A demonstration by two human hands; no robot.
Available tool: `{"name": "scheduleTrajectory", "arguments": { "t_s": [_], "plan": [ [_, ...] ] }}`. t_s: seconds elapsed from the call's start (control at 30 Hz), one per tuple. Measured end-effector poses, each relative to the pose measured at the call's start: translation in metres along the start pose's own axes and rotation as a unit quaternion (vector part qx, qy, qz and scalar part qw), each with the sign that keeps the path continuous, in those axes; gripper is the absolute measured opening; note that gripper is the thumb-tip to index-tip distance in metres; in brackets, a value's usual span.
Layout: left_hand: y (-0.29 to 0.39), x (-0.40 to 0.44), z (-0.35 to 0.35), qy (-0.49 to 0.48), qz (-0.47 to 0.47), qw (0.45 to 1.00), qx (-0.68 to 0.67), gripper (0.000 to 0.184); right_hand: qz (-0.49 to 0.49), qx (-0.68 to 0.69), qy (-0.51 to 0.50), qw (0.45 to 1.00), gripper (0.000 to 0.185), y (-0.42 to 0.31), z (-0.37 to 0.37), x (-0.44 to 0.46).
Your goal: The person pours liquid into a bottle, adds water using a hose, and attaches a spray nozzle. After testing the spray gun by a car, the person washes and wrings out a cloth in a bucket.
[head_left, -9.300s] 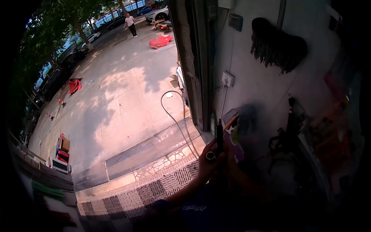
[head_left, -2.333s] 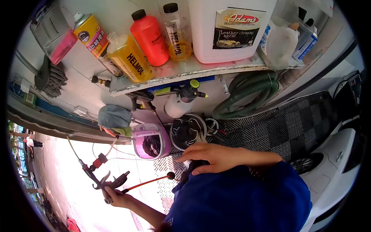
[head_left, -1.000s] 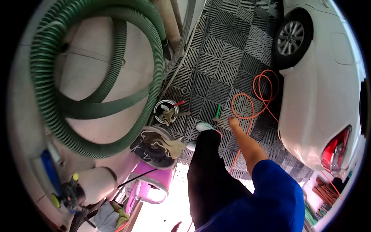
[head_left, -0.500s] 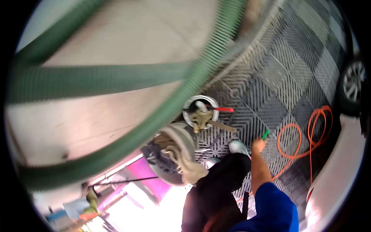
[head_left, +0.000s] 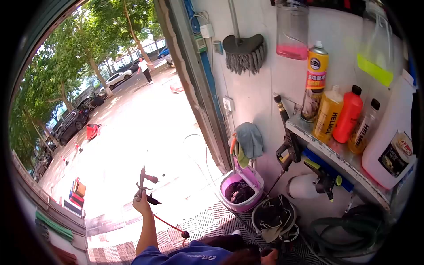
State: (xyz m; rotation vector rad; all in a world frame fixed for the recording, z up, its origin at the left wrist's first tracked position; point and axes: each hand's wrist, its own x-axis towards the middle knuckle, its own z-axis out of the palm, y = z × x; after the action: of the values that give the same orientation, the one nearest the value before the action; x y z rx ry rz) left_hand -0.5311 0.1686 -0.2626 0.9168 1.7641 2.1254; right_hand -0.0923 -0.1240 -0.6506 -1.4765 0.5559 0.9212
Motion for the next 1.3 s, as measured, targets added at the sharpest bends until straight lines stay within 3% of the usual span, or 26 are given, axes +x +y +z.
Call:
{"name": "scheduleTrajectory", "arguments": {
  "t_s": [0.1, 0.13, 0.23, 0.27, 0.3, 0.37, 0.43, 0.47, 0.53, 0.57, 0.63, 0.7, 0.77, 0.83, 0.97, 1.03, 1.27, 1.3],
  "plan": [
    [0.055, -0.011, -0.056, 0.018, -0.001, 1.0, -0.016, 0.019, 0.117, 0.029, -0.281, 0.952, 0.023, -0.069, 0.043, -0.047],
    [0.039, 0.004, -0.069, 0.024, 0.023, 0.999, -0.004, 0.023, 0.143, 0.002, -0.356, 0.923, 0.023, -0.093, 0.075, -0.074],
    [0.078, 0.005, -0.082, -0.014, -0.008, 0.998, -0.053, 0.028, 0.137, -0.181, -0.505, 0.833, 0.029, -0.158, 0.185, -0.191],
    [0.066, 0.013, -0.09, -0.022, -0.003, 0.999, -0.049, 0.028, 0.063, -0.202, -0.549, 0.808, 0.027, -0.172, 0.225, -0.238],
    [0.09, 0.011, -0.086, -0.044, -0.059, 0.992, -0.102, 0.028, -0.009, -0.219, -0.588, 0.779, 0.028, -0.178, 0.257, -0.277],
    [0.085, 0.022, -0.096, -0.068, 0.003, 0.997, -0.02, 0.029, -0.207, -0.232, -0.637, 0.705, 0.029, -0.167, 0.324, -0.313],
    [0.094, 0.027, -0.102, -0.087, 0.007, 0.996, 0.018, 0.03, -0.213, -0.298, -0.702, 0.611, 0.028, -0.18, 0.374, -0.355],
    [0.097, 0.031, -0.105, -0.093, -0.003, 0.996, 0.002, 0.03, -0.214, -0.3, -0.704, 0.607, 0.028, -0.183, 0.394, -0.372],
    [0.105, 0.035, -0.107, -0.096, -0.015, 0.995, -0.017, 0.03, -0.256, -0.35, -0.733, 0.523, 0.029, -0.184, 0.434, -0.398],
    [0.113, 0.037, -0.109, -0.106, -0.011, 0.994, -0.011, 0.029, -0.257, -0.35, -0.735, 0.521, 0.029, -0.186, 0.452, -0.411],
    [0.12, 0.043, -0.113, -0.121, -0.017, 0.993, 0.004, 0.029, -0.58, -0.264, -0.666, 0.389, 0.036, -0.186, 0.472, -0.43],
    [0.125, 0.047, -0.117, -0.127, -0.013, 0.991, 0.028, 0.03, -0.473, -0.365, -0.65, 0.47, 0.03, -0.206, 0.477, -0.456],
    [0.133, 0.047, -0.114, -0.121, -0.032, 0.991, -0.051, 0.031, -0.473, -0.433, -0.624, 0.447, 0.027, -0.233, 0.478, -0.493],
    [0.128, 0.048, -0.117, -0.126, -0.003, 0.992, -0.031, 0.032, -0.612, -0.338, -0.619, 0.358, 0.025, -0.237, 0.487, -0.49],
    [0.123, 0.043, -0.121, -0.155, 0.012, 0.988, -0.011, 0.032, -0.629, -0.303, -0.627, 0.345, 0.028, -0.248, 0.49, -0.497],
    [0.123, 0.042, -0.12, -0.177, 0.009, 0.984, 0.008, 0.031, -0.65, -0.299, -0.639, 0.283, 0.029, -0.251, 0.493, -0.499],
    [0.133, 0.03, -0.108, -0.209, 0.026, 0.977, 0.038, 0.03, -0.697, -0.274, -0.623, 0.227, 0.029, -0.257, 0.49, -0.497],
    [0.132, 0.032, -0.107, -0.217, 0.035, 0.975, 0.037, 0.03, -0.733, -0.267, -0.596, 0.19, 0.028, -0.26, 0.491, -0.499]
  ]
}}
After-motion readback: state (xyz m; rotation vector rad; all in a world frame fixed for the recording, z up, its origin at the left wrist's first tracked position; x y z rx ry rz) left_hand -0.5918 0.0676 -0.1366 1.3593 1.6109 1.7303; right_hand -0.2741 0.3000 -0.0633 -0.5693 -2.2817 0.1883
